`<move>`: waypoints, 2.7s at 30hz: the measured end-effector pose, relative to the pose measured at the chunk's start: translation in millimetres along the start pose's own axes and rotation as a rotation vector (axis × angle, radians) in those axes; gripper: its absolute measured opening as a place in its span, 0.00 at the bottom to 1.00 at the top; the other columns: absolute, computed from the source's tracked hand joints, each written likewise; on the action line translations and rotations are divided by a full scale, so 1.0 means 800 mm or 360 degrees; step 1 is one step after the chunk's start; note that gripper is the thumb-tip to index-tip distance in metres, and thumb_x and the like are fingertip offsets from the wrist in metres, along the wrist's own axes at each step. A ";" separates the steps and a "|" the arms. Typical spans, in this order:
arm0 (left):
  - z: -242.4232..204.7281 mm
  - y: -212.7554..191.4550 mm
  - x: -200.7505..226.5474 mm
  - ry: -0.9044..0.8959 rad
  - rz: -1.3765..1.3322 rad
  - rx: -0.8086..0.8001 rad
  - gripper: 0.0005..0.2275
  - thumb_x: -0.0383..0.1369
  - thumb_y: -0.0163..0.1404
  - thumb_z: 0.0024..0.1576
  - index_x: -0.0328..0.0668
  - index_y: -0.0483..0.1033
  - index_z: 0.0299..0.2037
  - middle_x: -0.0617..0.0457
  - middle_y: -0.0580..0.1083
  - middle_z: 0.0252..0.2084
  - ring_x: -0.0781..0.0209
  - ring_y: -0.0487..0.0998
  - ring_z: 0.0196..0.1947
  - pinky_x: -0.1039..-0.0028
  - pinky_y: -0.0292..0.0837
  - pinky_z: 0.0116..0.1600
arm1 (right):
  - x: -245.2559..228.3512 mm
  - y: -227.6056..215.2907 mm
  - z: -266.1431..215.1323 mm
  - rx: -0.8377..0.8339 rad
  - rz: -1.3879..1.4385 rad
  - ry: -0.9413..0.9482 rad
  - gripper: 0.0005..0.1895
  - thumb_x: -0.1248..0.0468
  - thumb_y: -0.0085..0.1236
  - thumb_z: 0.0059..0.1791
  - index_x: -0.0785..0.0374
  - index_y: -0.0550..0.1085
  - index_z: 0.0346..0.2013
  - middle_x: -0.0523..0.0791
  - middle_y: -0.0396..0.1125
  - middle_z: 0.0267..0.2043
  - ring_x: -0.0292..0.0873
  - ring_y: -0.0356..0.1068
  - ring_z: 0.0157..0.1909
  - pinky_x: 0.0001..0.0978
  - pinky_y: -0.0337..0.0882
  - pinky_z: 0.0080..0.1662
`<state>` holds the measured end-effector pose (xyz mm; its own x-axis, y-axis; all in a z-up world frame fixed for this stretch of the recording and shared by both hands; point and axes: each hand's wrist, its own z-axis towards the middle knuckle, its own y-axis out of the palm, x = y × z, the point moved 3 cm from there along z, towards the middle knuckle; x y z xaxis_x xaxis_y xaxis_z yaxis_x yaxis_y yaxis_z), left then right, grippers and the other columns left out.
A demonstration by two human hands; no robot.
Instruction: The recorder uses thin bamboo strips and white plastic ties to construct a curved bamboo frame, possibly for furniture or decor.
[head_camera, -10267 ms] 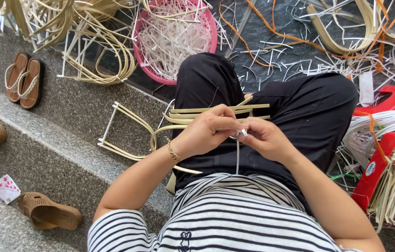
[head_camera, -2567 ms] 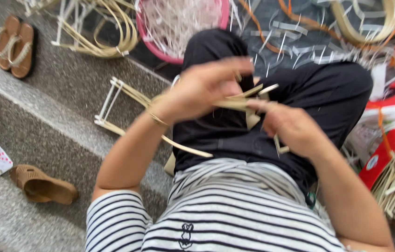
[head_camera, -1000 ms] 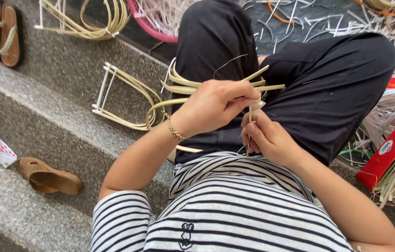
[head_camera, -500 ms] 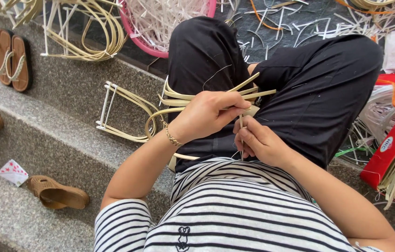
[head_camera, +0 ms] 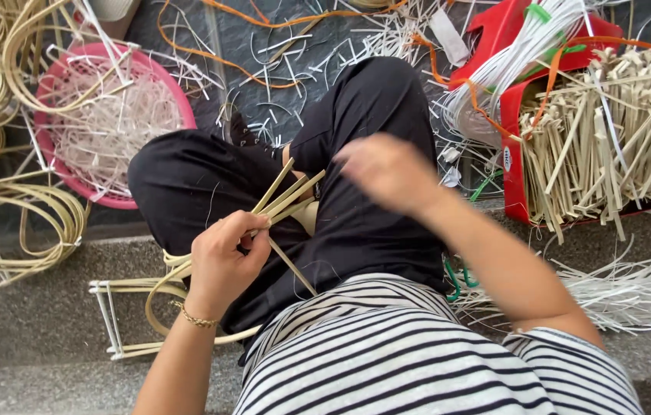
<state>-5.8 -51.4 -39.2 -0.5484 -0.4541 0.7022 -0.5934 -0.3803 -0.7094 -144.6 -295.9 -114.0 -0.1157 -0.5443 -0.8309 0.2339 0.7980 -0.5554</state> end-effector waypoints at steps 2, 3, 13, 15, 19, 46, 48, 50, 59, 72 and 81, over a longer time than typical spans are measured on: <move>0.003 0.002 0.003 0.0003 0.0017 0.0018 0.04 0.25 0.57 0.53 0.41 0.78 0.36 0.56 0.79 0.31 0.66 0.77 0.24 0.77 0.71 0.31 | 0.117 -0.060 -0.011 0.0220 -0.0077 0.0394 0.12 0.57 0.53 0.58 0.60 0.78 0.48 0.47 0.75 0.46 0.48 0.75 0.49 0.41 0.73 0.52; 0.005 0.003 0.004 -0.0001 0.0030 0.0042 0.04 0.25 0.57 0.52 0.41 0.78 0.36 0.56 0.79 0.31 0.66 0.76 0.24 0.77 0.71 0.30 | 0.179 -0.093 -0.019 0.0430 -0.0155 0.0784 0.12 0.56 0.54 0.59 0.61 0.79 0.48 0.46 0.76 0.45 0.44 0.76 0.48 0.40 0.73 0.49; 0.015 0.007 0.004 -0.0131 0.0097 0.0065 0.05 0.25 0.58 0.51 0.40 0.79 0.35 0.56 0.80 0.31 0.68 0.75 0.22 0.79 0.69 0.28 | 0.416 -0.197 -0.039 -0.0066 -0.1439 0.1038 0.07 0.62 0.63 0.53 0.54 0.82 0.45 0.51 0.71 0.47 0.55 0.68 0.54 0.52 0.65 0.55; 0.016 0.008 0.004 -0.0163 0.0101 0.0065 0.04 0.25 0.58 0.51 0.39 0.79 0.34 0.55 0.81 0.34 0.69 0.75 0.22 0.80 0.69 0.28 | 0.434 -0.184 -0.028 -0.0635 -0.1880 0.0785 0.14 0.65 0.57 0.52 0.43 0.82 0.48 0.46 0.71 0.49 0.49 0.68 0.58 0.50 0.65 0.59; 0.023 0.010 0.005 -0.0224 0.0099 0.0024 0.04 0.24 0.58 0.50 0.39 0.79 0.34 0.55 0.81 0.33 0.69 0.75 0.21 0.80 0.69 0.27 | 0.430 -0.180 -0.021 -0.0930 -0.2096 0.0640 0.13 0.63 0.52 0.52 0.45 0.81 0.47 0.41 0.70 0.53 0.44 0.68 0.60 0.44 0.67 0.58; 0.009 0.000 0.014 -0.0056 0.0005 0.0144 0.04 0.22 0.57 0.53 0.38 0.77 0.35 0.53 0.81 0.39 0.68 0.80 0.27 0.79 0.75 0.33 | 0.119 -0.156 0.168 -0.0843 -0.0696 0.0042 0.07 0.61 0.58 0.48 0.53 0.79 0.40 0.45 0.74 0.40 0.49 0.73 0.47 0.44 0.70 0.51; 0.004 -0.005 0.018 -0.0052 0.0043 0.0160 0.04 0.23 0.58 0.50 0.38 0.78 0.34 0.36 0.74 0.58 0.64 0.80 0.30 0.76 0.76 0.34 | -0.030 -0.121 0.205 -0.0727 -0.0509 -0.0202 0.07 0.63 0.57 0.47 0.55 0.79 0.39 0.46 0.73 0.39 0.50 0.73 0.46 0.43 0.71 0.49; 0.004 -0.010 0.024 0.0034 0.0038 0.0231 0.04 0.22 0.57 0.50 0.39 0.78 0.34 0.32 0.70 0.61 0.62 0.81 0.32 0.74 0.76 0.36 | -0.069 -0.054 0.181 -0.0610 -0.0321 -0.0444 0.06 0.65 0.57 0.47 0.57 0.78 0.38 0.47 0.72 0.39 0.51 0.73 0.44 0.43 0.72 0.47; 0.007 -0.010 0.011 0.0076 -0.0025 0.0094 0.05 0.23 0.57 0.51 0.39 0.78 0.36 0.52 0.80 0.35 0.57 0.81 0.33 0.71 0.75 0.39 | 0.042 -0.127 0.102 -0.0427 -0.0461 -0.0469 0.10 0.67 0.55 0.50 0.57 0.79 0.45 0.45 0.74 0.41 0.46 0.75 0.42 0.38 0.75 0.43; 0.014 0.001 -0.003 0.0061 -0.0015 0.0152 0.06 0.25 0.57 0.49 0.43 0.77 0.36 0.36 0.75 0.51 0.55 0.80 0.33 0.67 0.74 0.41 | 0.400 -0.238 -0.101 0.0190 0.0438 0.1576 0.15 0.56 0.48 0.59 0.65 0.75 0.48 0.47 0.70 0.37 0.44 0.70 0.37 0.38 0.70 0.40; 0.028 -0.001 -0.009 -0.0408 -0.0701 -0.0403 0.07 0.29 0.57 0.56 0.38 0.76 0.41 0.51 0.82 0.37 0.61 0.85 0.38 0.74 0.78 0.44 | -0.040 0.018 -0.011 -0.0237 0.1258 0.0686 0.08 0.71 0.53 0.54 0.66 0.72 0.49 0.45 0.74 0.40 0.35 0.76 0.43 0.29 0.77 0.49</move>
<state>11.6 -66.4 -45.1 -0.0754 -0.4892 0.8689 -0.8737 -0.3875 -0.2940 -145.8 -264.7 -95.3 -0.3323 0.2953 -0.8957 0.2749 0.9388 0.2075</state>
